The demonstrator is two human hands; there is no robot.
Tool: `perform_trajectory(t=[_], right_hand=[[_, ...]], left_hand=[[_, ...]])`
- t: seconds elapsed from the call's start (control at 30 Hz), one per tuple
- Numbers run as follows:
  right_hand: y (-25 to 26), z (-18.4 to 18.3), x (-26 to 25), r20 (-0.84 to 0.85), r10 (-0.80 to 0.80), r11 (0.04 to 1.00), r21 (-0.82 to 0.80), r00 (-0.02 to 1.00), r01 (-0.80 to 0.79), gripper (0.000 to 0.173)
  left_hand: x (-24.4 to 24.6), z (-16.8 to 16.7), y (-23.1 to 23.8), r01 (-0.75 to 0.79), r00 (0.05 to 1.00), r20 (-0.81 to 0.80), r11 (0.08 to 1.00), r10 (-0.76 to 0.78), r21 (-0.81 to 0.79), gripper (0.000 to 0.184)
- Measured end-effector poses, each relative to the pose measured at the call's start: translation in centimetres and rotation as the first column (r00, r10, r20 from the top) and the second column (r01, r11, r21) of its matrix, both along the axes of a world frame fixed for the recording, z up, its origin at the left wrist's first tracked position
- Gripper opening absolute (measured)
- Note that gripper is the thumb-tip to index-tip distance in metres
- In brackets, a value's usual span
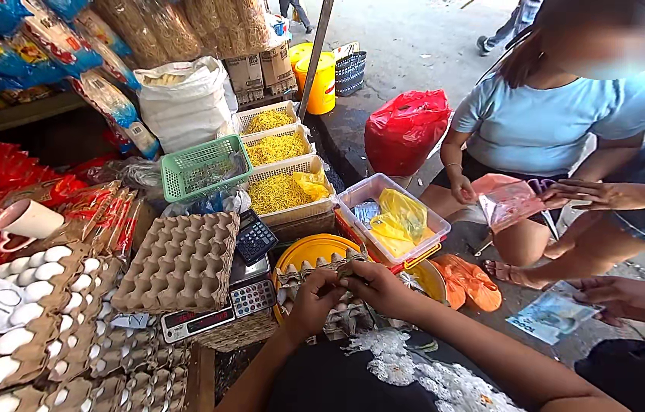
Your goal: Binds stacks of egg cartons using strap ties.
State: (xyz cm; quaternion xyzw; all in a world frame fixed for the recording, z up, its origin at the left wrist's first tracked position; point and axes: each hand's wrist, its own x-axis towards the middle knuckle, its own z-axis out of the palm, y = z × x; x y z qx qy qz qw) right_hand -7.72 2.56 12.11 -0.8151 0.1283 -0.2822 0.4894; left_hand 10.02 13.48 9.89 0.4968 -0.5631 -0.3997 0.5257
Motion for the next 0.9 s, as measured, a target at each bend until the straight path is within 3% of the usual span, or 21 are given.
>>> perform_trajectory(t=[0.1,0.2,0.27,0.37,0.53,0.63,0.77,0.9], right_hand=[[-0.5,0.7,-0.2,-0.121,-0.021,0.999,-0.037,0.992,0.017,0.028],[-0.6,0.6,-0.3,-0.14,-0.119,0.951,-0.301,0.983,0.072,0.028],[-0.5,0.3,0.2,-0.03,-0.115,0.859,-0.505,0.993,0.084,0.018],[-0.6,0.8,1.0,-0.013,-0.024,0.773,-0.634,1.0,0.011,0.015],[-1.6,1.5,2.1,-0.012,-0.062,0.75,-0.661,0.998,0.038,0.014],[-0.6,1.3,2.3,0.024,-0.018,0.777,-0.629,1.0,0.029,0.017],[-0.8,1.1,1.4,-0.112,-0.055,0.86,-0.51,0.992,-0.009,0.034],[-1.2,1.0,0.3,-0.214,-0.085,0.858,-0.513,0.973,-0.038,0.019]], left_hand=[[-0.2,0.3,-0.1,-0.053,0.966,-0.248,0.994,0.076,0.097,0.01],[-0.2,0.6,0.0,-0.104,0.905,-0.382,0.968,0.187,0.227,0.011],[-0.3,0.9,-0.3,-0.186,0.936,-0.252,0.953,0.246,0.239,0.011],[-0.4,1.2,-0.4,-0.217,0.976,0.034,0.961,0.215,0.173,0.02],[-0.2,0.8,-0.2,0.011,0.962,0.266,0.988,-0.053,0.157,0.027],[0.0,0.6,0.0,0.016,0.959,0.279,0.99,-0.055,0.138,0.022],[0.8,1.3,0.5,0.012,0.999,0.028,0.97,-0.019,0.243,0.025],[1.5,3.1,1.2,0.041,0.998,-0.067,0.931,-0.018,0.362,0.03]])
